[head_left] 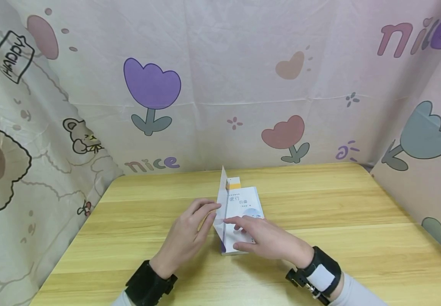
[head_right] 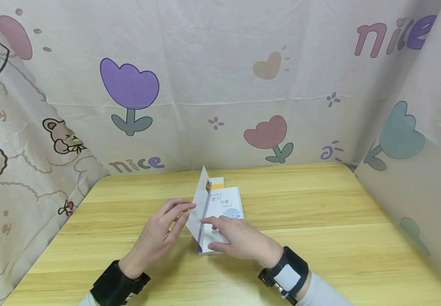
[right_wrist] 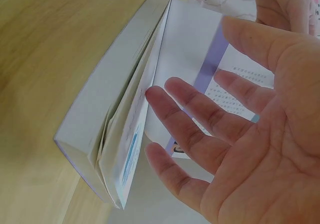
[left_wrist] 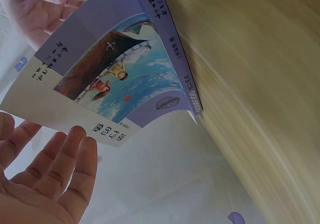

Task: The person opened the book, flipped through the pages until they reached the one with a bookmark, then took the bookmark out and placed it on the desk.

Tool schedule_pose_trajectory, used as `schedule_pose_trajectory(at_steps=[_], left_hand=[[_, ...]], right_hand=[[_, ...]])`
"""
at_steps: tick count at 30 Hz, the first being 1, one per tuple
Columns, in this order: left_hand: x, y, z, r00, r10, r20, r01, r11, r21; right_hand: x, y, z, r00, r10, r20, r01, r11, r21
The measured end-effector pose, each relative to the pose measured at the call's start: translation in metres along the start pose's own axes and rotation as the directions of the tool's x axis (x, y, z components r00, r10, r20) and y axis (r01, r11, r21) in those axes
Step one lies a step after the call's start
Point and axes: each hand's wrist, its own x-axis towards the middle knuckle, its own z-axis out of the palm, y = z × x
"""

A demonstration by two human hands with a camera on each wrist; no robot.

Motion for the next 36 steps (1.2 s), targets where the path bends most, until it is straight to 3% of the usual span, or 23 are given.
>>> schedule_pose_trajectory(at_steps=[13, 24, 30, 36], left_hand=[[0.000, -0.005, -0.003, 1.000, 0.005, -0.015, -0.004, 0.998, 0.064], [-0.001, -0.010, -0.005, 1.000, 0.015, -0.017, -0.013, 0.993, 0.121], [0.000, -0.013, -0.007, 0.998, 0.055, -0.012, -0.052, 0.986, 0.160], [0.002, -0.016, -0.008, 0.995, 0.094, 0.035, -0.099, 0.968, 0.230]], right_hand=[[-0.001, 0.001, 0.001, 0.999, 0.024, 0.028, -0.024, 1.000, -0.006], [-0.001, 0.000, 0.002, 1.000, -0.022, 0.018, 0.023, 0.999, -0.022], [-0.001, 0.000, 0.002, 0.999, -0.029, 0.027, 0.030, 0.999, -0.023], [-0.001, -0.001, 0.002, 0.999, -0.019, 0.034, 0.020, 0.999, -0.031]])
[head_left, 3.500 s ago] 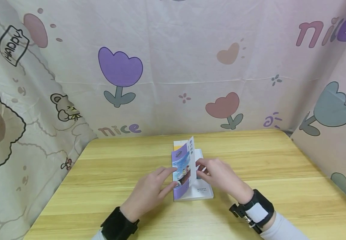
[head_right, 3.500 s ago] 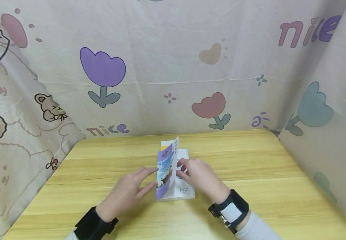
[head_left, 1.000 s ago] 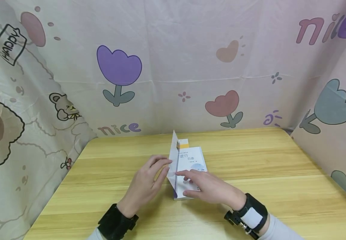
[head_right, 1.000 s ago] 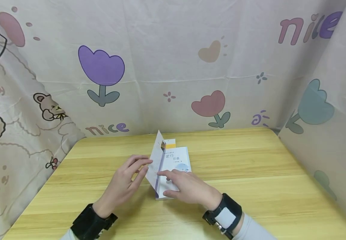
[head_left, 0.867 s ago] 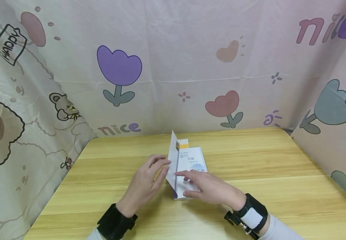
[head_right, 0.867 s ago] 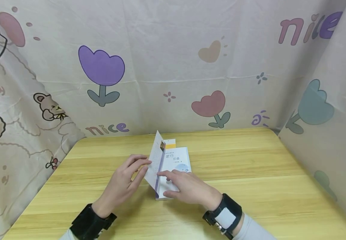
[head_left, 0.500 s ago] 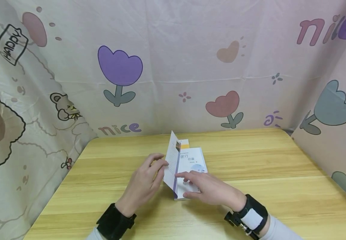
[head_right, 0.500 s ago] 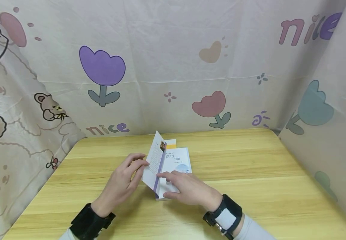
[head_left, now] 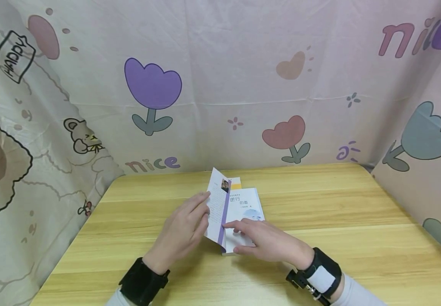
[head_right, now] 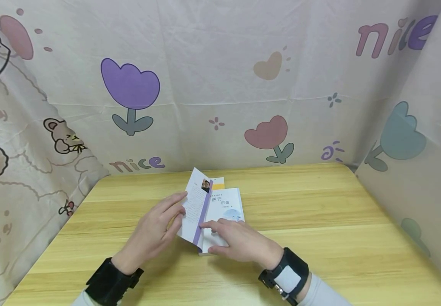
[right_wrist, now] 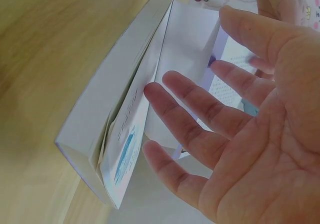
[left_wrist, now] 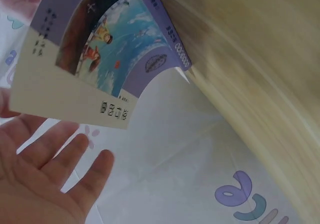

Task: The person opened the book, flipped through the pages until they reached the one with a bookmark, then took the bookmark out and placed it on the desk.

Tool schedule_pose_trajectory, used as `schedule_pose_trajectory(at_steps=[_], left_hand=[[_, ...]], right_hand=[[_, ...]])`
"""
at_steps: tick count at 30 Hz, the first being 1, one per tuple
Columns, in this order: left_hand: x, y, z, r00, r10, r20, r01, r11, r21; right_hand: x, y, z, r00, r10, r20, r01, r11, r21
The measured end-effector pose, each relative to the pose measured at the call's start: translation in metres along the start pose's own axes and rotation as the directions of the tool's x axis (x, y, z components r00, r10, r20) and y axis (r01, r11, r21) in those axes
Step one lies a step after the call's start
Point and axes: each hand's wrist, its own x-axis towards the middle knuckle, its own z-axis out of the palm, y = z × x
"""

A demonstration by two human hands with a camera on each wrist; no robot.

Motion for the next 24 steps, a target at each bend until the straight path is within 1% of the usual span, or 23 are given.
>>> schedule_pose_trajectory(at_steps=[3, 9, 14, 18, 24], left_hand=[[0.000, -0.001, -0.001, 0.999, -0.011, 0.033, 0.010, 1.000, 0.023], [-0.001, -0.002, -0.002, 0.994, -0.046, 0.095, 0.043, 0.999, 0.033], [-0.002, -0.005, -0.003, 0.993, -0.056, 0.104, 0.052, 0.998, 0.046], [-0.003, -0.007, -0.003, 0.993, -0.051, 0.109, 0.046, 0.998, 0.053], [-0.004, -0.008, -0.004, 0.989, -0.088, 0.120, 0.080, 0.994, 0.076]], right_hand=[[0.000, 0.001, 0.000, 1.000, -0.002, -0.002, 0.002, 1.000, -0.014], [0.002, 0.006, 0.000, 1.000, 0.002, -0.008, -0.003, 0.999, -0.038], [0.003, 0.009, -0.002, 1.000, 0.030, 0.000, -0.030, 0.998, -0.049], [0.003, 0.012, -0.005, 0.999, 0.039, -0.006, -0.039, 0.996, -0.083], [0.000, 0.017, -0.010, 0.998, 0.054, -0.025, -0.057, 0.990, -0.130]])
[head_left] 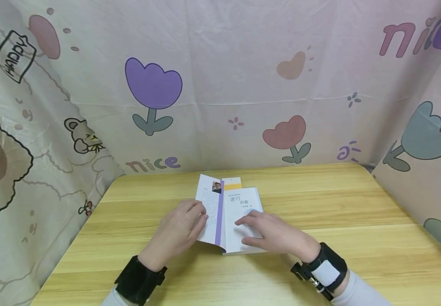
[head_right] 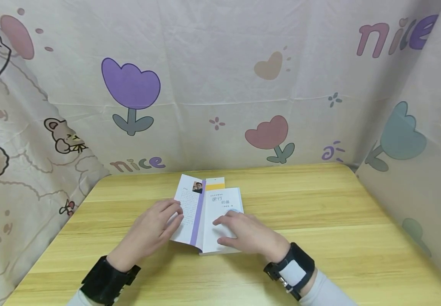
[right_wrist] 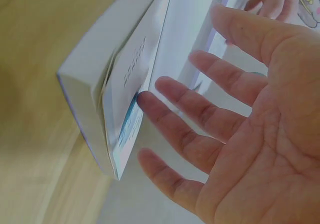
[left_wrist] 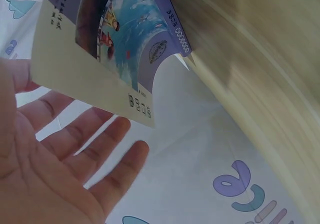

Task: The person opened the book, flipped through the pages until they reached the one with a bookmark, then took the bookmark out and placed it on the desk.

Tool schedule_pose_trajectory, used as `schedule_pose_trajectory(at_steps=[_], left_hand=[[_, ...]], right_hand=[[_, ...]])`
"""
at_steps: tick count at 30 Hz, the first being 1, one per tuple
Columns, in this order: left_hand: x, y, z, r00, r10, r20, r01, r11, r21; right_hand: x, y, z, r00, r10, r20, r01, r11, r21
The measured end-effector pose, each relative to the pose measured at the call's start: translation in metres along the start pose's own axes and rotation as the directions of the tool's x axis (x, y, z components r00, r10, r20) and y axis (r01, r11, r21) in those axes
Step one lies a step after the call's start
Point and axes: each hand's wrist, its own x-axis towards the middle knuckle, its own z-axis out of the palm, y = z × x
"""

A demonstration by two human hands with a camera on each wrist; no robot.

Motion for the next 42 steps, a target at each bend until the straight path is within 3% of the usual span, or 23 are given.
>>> schedule_pose_trajectory(at_steps=[14, 33, 42], left_hand=[[-0.003, -0.004, 0.003, 0.998, -0.042, 0.040, 0.040, 0.998, 0.049], [-0.008, -0.007, 0.012, 0.974, -0.116, 0.197, 0.103, 0.992, 0.073], [-0.011, -0.010, 0.015, 0.975, -0.102, 0.196, 0.090, 0.993, 0.072]], right_hand=[[-0.003, 0.012, -0.009, 0.990, 0.131, 0.053, -0.129, 0.991, -0.035], [-0.009, 0.023, -0.018, 0.957, 0.283, 0.068, -0.281, 0.959, -0.033], [-0.010, 0.029, -0.021, 0.951, 0.305, 0.051, -0.300, 0.950, -0.088]])
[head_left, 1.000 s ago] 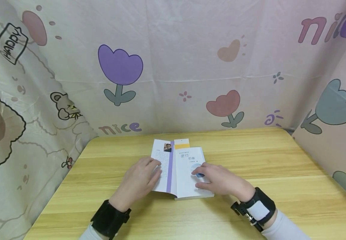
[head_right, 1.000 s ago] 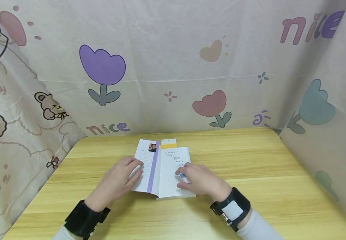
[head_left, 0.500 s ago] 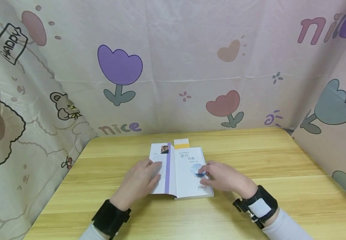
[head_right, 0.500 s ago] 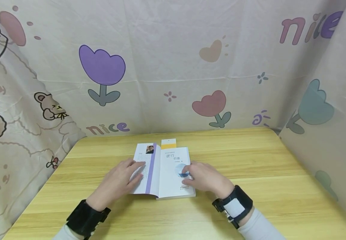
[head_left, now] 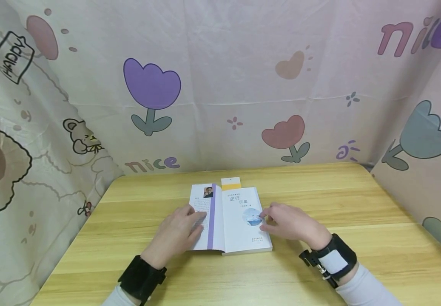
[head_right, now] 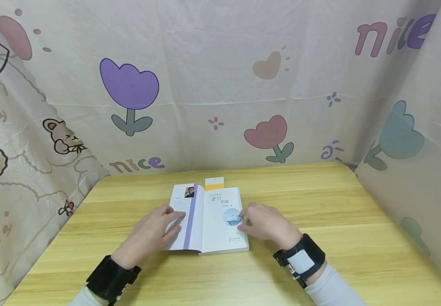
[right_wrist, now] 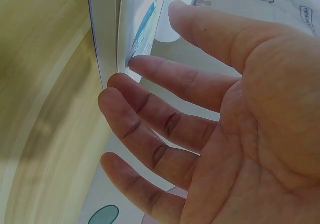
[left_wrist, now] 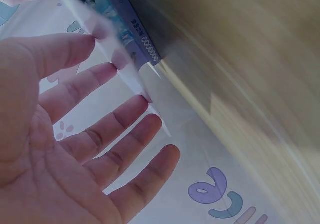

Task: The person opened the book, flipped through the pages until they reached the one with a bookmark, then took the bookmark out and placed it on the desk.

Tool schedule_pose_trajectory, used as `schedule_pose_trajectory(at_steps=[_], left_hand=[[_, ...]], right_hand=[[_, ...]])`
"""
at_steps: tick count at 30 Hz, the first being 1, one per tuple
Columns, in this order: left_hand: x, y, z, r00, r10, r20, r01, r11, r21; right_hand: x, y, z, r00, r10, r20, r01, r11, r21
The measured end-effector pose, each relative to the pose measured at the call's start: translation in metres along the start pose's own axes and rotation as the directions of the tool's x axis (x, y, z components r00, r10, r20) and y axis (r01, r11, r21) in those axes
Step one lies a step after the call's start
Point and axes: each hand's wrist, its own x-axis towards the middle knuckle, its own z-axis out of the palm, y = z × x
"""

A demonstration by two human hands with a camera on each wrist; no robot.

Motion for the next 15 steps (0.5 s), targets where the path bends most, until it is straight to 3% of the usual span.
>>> schedule_pose_trajectory(at_steps=[8, 15], left_hand=[[-0.0011, -0.0022, 0.0048, 1.000, -0.007, 0.008, 0.007, 1.000, 0.004], [-0.0027, -0.0021, 0.0072, 0.998, -0.009, 0.063, 0.009, 1.000, 0.004]], right_hand=[[-0.0008, 0.0035, 0.0001, 1.000, -0.001, 0.004, 0.001, 1.000, -0.013], [-0.0005, 0.0052, -0.0002, 1.000, -0.009, -0.001, 0.009, 1.000, -0.021]])
